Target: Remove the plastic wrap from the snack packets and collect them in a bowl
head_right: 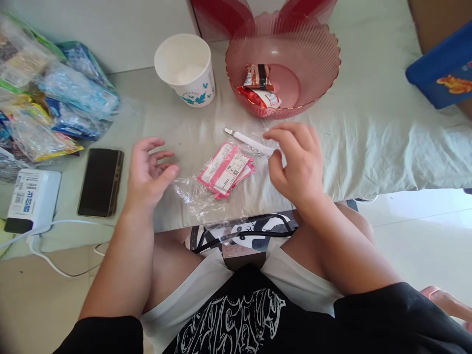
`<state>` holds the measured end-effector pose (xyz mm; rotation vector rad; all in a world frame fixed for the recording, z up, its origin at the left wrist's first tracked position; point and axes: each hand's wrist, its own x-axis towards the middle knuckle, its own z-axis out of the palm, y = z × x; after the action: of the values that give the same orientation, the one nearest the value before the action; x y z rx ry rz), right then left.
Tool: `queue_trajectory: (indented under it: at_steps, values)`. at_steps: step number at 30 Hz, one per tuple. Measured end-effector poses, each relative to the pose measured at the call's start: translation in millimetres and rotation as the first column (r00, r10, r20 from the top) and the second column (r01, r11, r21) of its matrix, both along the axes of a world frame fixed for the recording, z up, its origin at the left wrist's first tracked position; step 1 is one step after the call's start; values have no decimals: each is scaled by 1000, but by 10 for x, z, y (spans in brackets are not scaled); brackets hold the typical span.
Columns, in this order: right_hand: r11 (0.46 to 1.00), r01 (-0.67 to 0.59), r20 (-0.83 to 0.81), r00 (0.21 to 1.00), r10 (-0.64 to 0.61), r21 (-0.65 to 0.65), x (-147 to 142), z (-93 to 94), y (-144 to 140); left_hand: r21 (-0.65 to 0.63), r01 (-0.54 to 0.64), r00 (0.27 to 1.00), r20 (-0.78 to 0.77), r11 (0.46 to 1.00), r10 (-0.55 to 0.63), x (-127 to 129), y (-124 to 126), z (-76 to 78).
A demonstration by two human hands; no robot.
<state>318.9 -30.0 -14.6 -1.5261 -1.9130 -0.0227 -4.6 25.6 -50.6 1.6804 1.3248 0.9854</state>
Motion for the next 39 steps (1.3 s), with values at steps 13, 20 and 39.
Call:
queue_trajectory:
  at_steps: [13, 20, 39]
  values:
    - [914, -234, 151, 943, 297, -332, -263, -88, -189, -47, 201, 972, -116, 978, -205, 313, -94, 118]
    - [941, -203, 52, 973, 224, -270, -576, -118, -270, -606, 269, 868, 489, 748, 85, 413, -141, 221]
    - [938, -136, -259, 964, 52, -318, -375, -85, -127, -607, 428, 595, 747, 670, 297, 752, -92, 290]
